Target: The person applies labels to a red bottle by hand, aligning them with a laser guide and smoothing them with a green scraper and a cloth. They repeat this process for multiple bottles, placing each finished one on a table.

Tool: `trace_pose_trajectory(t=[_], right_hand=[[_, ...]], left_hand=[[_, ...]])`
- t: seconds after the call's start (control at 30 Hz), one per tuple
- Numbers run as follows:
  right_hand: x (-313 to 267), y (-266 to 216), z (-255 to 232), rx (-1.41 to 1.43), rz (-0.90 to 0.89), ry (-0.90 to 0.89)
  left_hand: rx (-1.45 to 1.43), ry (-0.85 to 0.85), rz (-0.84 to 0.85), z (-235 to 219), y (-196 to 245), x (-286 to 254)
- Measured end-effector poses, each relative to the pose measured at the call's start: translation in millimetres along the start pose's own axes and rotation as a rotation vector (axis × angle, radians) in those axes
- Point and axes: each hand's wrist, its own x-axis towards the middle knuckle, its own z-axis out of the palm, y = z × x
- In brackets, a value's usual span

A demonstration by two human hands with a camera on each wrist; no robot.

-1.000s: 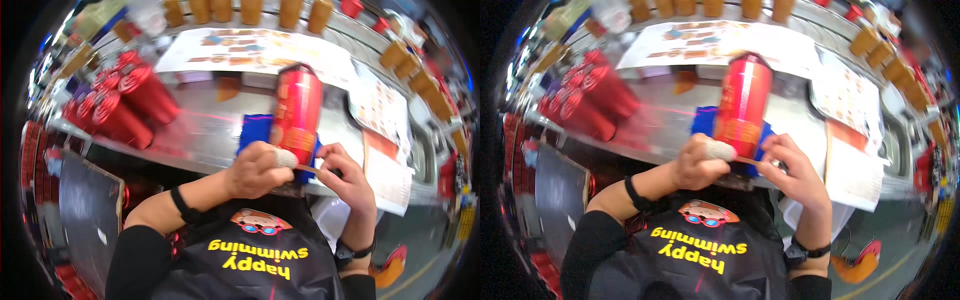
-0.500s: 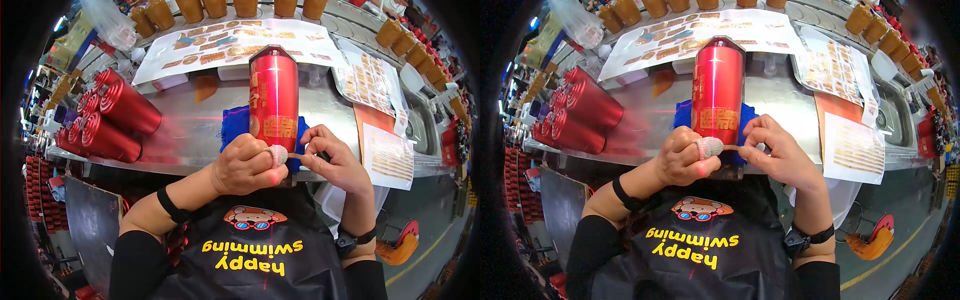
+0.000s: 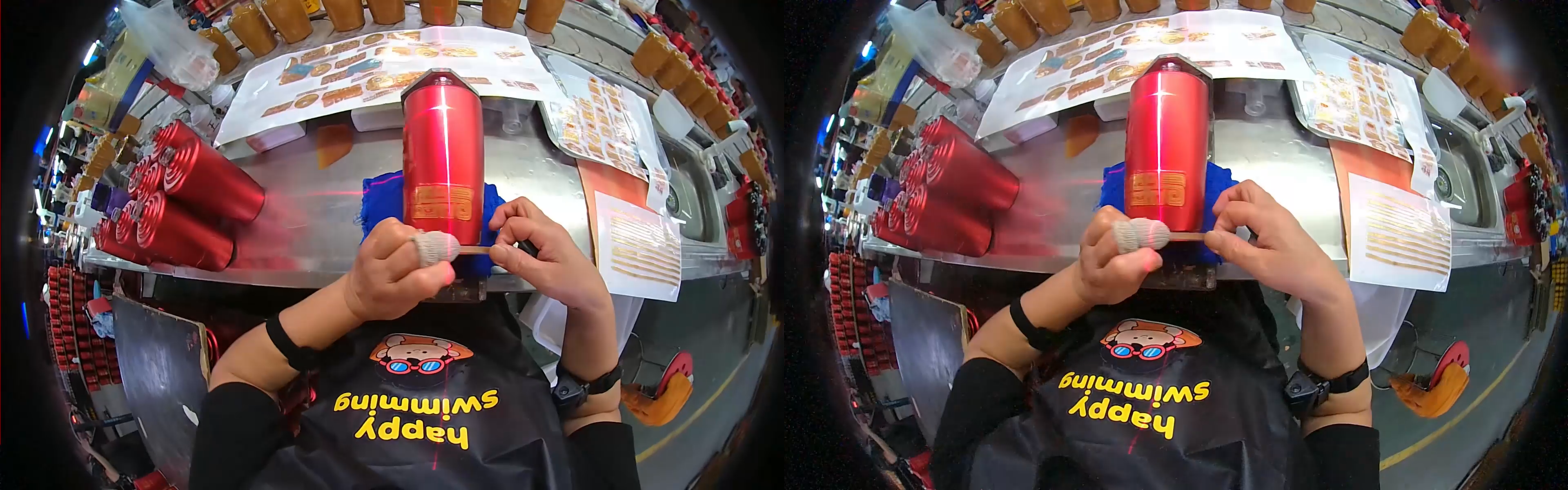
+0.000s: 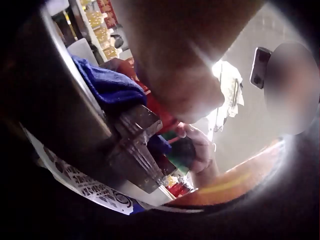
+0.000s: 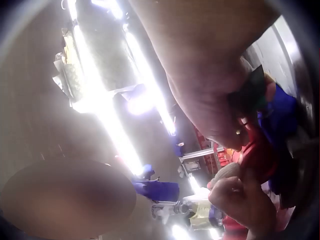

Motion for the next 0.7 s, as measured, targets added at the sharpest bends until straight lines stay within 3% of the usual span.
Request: trace_pose_trajectory(t=[0.03,0.13,0.23,0.33,0.47,0.63,0.7], right_hand=[[0,3,-1,-0.018,-0.007,-0.010],[0,3,-1,-0.007,0.024,-0.034],[1,6,1,-0.042,-0.025,-0.014],[1,3,1,-0.026,-0.005,-0.011],[0,3,1,-0.023,0.018,-0.011],[2,3,1,-0.026,0.018,-0.029],[1,3,1,-0.007,0.033,-0.028]], left_hand=[[0.007,0.067,-0.044,2,1,-3],[0.027,0.044,-0.006,3,3,2],[0.006,-0.096,0.074,-3,2,10],[-0.015,-0.097,0.071,-5,-3,7],[-0.004,0.046,-0.040,3,3,-3],[0.009,-0.121,0.099,-2,0,15],[-0.008,-0.100,0.075,-5,-2,11]])
